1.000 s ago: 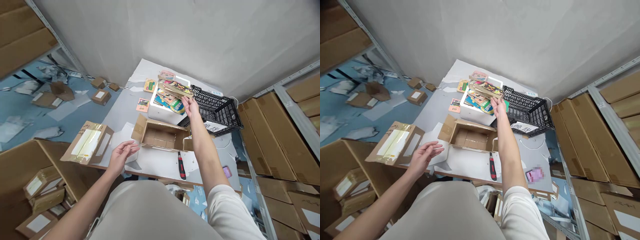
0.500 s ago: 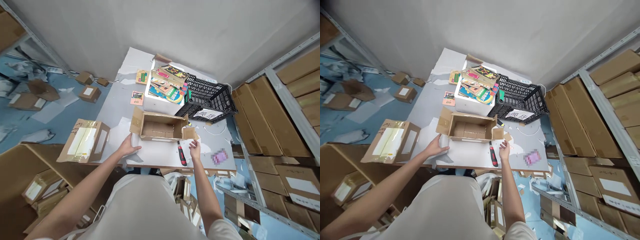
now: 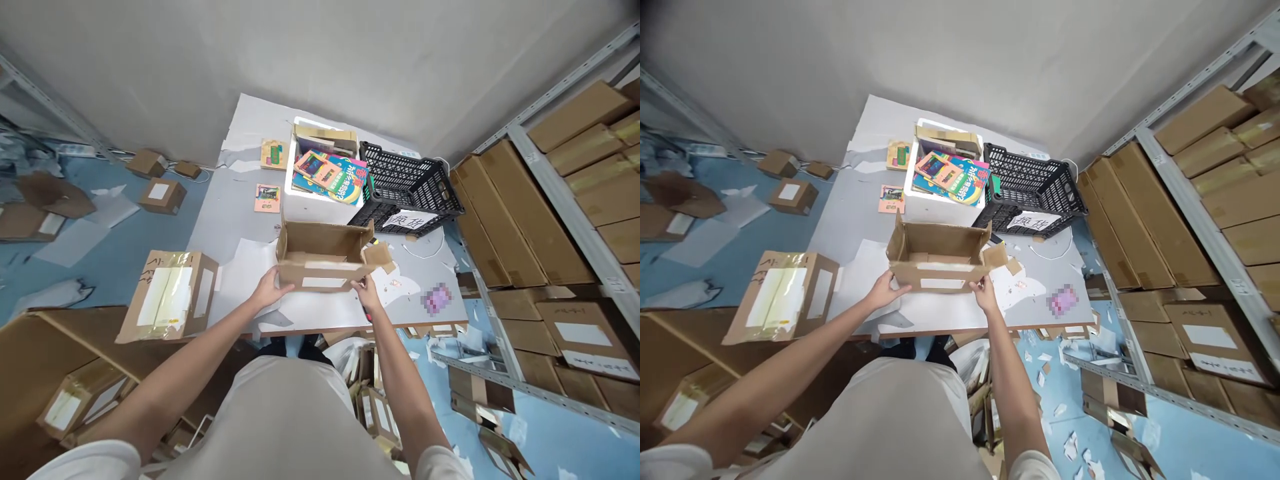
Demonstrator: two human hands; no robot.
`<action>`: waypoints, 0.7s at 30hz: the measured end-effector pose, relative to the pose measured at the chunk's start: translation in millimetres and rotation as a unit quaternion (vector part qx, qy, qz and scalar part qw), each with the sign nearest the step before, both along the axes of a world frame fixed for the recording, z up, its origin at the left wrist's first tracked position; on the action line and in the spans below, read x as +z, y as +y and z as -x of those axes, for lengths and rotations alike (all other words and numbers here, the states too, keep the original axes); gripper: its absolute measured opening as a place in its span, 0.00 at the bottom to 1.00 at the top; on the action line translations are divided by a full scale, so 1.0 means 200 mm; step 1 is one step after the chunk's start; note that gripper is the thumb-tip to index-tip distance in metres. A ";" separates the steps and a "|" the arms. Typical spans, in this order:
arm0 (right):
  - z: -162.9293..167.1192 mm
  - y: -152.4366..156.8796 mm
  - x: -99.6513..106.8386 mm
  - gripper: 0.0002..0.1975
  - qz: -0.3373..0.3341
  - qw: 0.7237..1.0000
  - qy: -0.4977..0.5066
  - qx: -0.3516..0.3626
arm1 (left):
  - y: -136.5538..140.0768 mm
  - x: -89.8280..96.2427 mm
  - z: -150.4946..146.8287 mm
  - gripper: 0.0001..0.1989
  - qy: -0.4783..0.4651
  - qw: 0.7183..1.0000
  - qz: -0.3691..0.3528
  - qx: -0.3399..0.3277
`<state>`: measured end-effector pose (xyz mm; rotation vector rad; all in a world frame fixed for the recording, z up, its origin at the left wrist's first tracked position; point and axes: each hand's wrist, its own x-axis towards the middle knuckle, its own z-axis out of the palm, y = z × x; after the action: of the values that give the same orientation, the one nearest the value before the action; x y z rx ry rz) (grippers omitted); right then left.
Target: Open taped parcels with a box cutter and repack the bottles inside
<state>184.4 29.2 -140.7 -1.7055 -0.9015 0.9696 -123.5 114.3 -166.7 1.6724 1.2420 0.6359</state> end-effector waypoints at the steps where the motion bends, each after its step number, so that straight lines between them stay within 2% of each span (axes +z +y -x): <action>1: 0.00 -0.03 0.03 0.23 -0.011 1.000 -0.006 0.002 | -0.02 0.02 0.01 0.28 -0.021 1.000 0.000 0.007; 4: -0.02 -0.08 0.13 0.22 -0.031 0.999 -0.022 0.020 | -0.08 0.09 0.03 0.28 -0.095 0.995 0.023 0.026; 7: -0.05 -0.08 0.15 0.24 -0.015 1.000 -0.017 0.010 | -0.12 0.12 0.01 0.27 -0.118 0.988 0.063 0.072; 10: -0.05 -0.04 0.09 0.27 0.026 0.999 0.021 0.003 | -0.14 0.10 -0.02 0.29 -0.087 0.983 0.105 0.119; 14: -0.03 -0.01 -0.01 0.28 0.063 0.994 0.084 0.026 | -0.11 0.07 -0.05 0.30 -0.030 0.979 0.144 0.138; 17: -0.05 -0.06 -0.03 0.27 0.063 0.982 0.170 0.053 | -0.11 0.06 -0.05 0.39 0.009 0.978 0.164 0.131; 19: -0.09 -0.10 -0.03 0.28 0.105 0.968 0.216 0.067 | -0.11 0.06 -0.05 0.45 0.008 0.975 0.181 0.131; 21: -0.11 -0.12 -0.04 0.31 0.164 0.959 0.222 0.062 | -0.11 0.05 -0.04 0.45 -0.021 0.970 0.204 0.130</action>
<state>207.1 4.3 -148.4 -1.6098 -0.5742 1.5824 -116.3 92.4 -155.9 1.1626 1.4622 0.5217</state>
